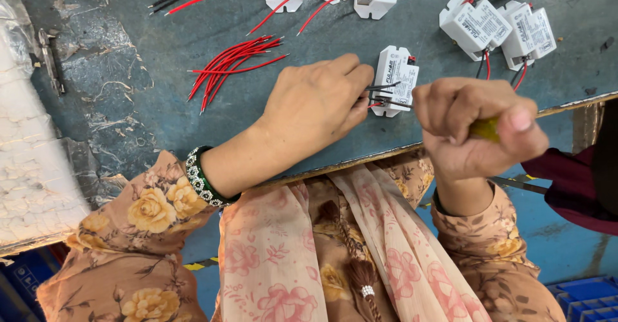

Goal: The person organizes LED drivers and bundles of red and black wires, then uses a screwdriver to secure multiple wires into the terminal ports of the drivers on a workbench.

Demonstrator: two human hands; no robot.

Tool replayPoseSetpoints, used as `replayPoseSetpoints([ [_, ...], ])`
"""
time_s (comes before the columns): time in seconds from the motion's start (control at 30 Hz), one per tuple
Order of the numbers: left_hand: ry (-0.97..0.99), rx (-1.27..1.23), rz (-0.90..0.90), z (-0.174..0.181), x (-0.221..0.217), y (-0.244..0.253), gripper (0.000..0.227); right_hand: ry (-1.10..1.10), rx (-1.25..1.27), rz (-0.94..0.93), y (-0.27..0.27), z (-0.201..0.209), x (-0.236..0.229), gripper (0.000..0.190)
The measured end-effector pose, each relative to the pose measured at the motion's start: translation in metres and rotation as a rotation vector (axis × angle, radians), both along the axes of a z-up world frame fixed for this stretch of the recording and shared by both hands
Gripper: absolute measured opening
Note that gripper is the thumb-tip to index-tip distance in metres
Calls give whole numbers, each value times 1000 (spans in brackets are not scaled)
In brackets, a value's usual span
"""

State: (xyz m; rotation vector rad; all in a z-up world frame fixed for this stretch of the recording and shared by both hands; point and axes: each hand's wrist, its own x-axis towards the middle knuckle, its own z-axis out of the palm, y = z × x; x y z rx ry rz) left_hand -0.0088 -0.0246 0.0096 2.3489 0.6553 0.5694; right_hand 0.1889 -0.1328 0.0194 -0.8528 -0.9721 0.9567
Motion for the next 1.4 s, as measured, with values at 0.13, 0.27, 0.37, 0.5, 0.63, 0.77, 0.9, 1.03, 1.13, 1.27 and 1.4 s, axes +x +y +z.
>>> replayPoseSetpoints([
  [0.13,20,-9,-11,1,0,0,18,-48,-29,31,-2,7,-3,60],
  [0.27,32,1,-24,1,3,1,21,-26,-49,67,-2,8,-1,60],
  [0.37,44,6,-33,0,5,1,22,-12,-61,81,-3,7,1,59],
  [0.5,42,3,-41,-2,6,-1,24,0,-48,88,-7,0,5,59],
  [0.63,82,-97,-64,-5,5,7,21,77,58,149,2,-24,21,66],
  [0.77,61,-243,-200,-4,-10,29,24,295,32,11,4,-23,40,67],
  [0.9,223,-454,-214,8,-30,48,28,259,73,11,18,-24,17,66],
  [1.03,236,-471,-218,13,-39,57,27,105,-37,100,15,-8,-6,68],
  [1.13,285,-491,-11,19,-42,63,25,-27,-38,66,13,-6,-5,69],
  [1.27,179,-471,28,27,-41,64,25,-188,59,-83,14,-21,23,67],
  [1.4,63,-532,-18,31,-34,51,24,-158,80,-221,23,-27,76,67],
])
